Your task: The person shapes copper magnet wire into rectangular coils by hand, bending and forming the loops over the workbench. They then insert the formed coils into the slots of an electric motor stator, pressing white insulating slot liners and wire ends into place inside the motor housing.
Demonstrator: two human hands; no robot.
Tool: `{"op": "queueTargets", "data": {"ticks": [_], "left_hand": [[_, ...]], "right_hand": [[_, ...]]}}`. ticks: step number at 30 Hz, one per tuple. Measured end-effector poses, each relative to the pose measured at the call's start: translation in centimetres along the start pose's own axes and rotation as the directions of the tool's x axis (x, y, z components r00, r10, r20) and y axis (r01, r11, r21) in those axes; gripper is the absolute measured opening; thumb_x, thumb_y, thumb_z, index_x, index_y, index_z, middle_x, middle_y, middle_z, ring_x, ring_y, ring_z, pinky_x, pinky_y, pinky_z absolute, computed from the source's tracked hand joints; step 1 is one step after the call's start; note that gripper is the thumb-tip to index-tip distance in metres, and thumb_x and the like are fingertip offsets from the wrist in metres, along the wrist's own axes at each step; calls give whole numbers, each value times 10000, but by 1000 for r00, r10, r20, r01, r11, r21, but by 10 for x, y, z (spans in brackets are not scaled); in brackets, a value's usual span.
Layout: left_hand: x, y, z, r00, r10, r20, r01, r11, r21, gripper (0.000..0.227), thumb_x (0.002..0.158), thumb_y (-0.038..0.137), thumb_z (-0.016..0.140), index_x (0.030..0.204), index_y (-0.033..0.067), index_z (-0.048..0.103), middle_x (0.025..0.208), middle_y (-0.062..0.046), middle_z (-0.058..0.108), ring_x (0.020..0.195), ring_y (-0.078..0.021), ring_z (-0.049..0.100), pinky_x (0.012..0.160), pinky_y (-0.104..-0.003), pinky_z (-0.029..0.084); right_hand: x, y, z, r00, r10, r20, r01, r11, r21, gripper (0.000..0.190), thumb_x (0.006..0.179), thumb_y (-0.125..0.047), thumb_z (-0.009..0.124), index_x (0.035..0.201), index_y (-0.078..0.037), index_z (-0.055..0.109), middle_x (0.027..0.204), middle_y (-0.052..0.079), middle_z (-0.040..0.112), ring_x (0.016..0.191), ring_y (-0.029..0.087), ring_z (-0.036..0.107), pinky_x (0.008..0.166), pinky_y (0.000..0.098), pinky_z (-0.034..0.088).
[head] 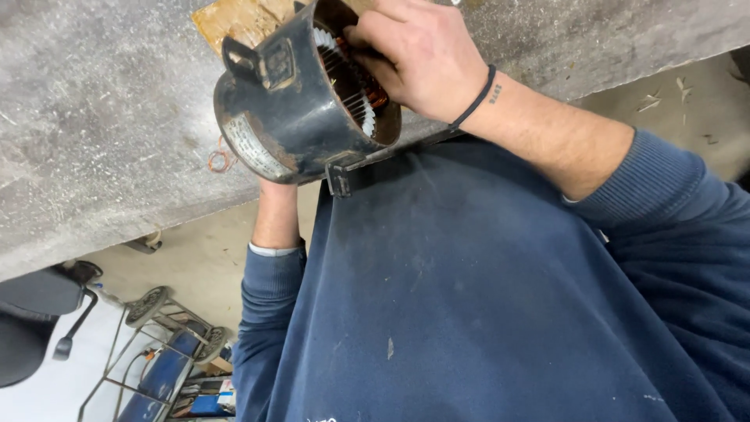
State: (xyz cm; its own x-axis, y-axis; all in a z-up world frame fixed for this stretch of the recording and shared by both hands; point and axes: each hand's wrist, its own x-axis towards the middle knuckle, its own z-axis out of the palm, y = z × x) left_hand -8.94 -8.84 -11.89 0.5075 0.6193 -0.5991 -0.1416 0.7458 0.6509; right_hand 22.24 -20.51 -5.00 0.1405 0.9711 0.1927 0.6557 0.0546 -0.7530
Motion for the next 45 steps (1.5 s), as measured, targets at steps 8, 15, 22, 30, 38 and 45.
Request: {"op": "queueTargets", "data": {"ticks": [8,15,22,30,38,45], "left_hand": [[-34,9,27,958,283,-42,-252,903,350,447,1013,22,660,1432,13,504,1383,-98,593,1251,-203,618,1080,-385,572],[-58,16,26,852,437,287,-427,264,865,568,840,-45,834,1355,-10,597,1286,-120,704,1159,-195,710,1042,-330,554],[-41,25,26,909,306,283,-388,370,844,746,843,52,886,1454,-8,461,1400,-132,599,1293,-229,619,1122,-367,531],[-47,35,43,916,256,308,-366,223,904,750,827,118,930,1435,-3,507,1397,-124,623,1301,-237,622,1130,-390,514],[-86,2,46,904,394,167,-331,394,858,339,975,-70,568,1298,-10,649,1164,-136,731,1096,-224,681,1003,-340,541],[-52,67,50,965,262,5,-148,530,835,399,928,-19,706,1295,2,552,1226,-66,668,1119,-166,642,984,-314,540]], "right_hand": [[-4,-9,-33,994,59,91,-73,984,161,247,994,-149,786,1226,-87,727,1082,86,679,1038,259,687,880,365,564],[-1,6,-38,962,-186,200,163,979,124,180,951,-266,848,1028,-129,759,1082,13,700,1058,231,688,874,364,552],[24,11,-35,882,-313,354,313,948,59,289,807,-245,847,1020,-84,735,1074,44,698,1011,254,665,882,369,551],[35,-2,-42,831,-335,444,352,935,47,274,834,-215,830,1038,-63,728,1037,66,688,1017,259,667,900,382,548],[-2,5,-45,756,418,504,-500,865,33,426,1075,-417,680,934,-25,768,737,111,728,647,191,716,602,355,573],[34,-10,-43,510,497,702,-741,669,64,405,1043,-403,589,992,-27,731,749,59,747,611,116,720,521,277,582]]}}
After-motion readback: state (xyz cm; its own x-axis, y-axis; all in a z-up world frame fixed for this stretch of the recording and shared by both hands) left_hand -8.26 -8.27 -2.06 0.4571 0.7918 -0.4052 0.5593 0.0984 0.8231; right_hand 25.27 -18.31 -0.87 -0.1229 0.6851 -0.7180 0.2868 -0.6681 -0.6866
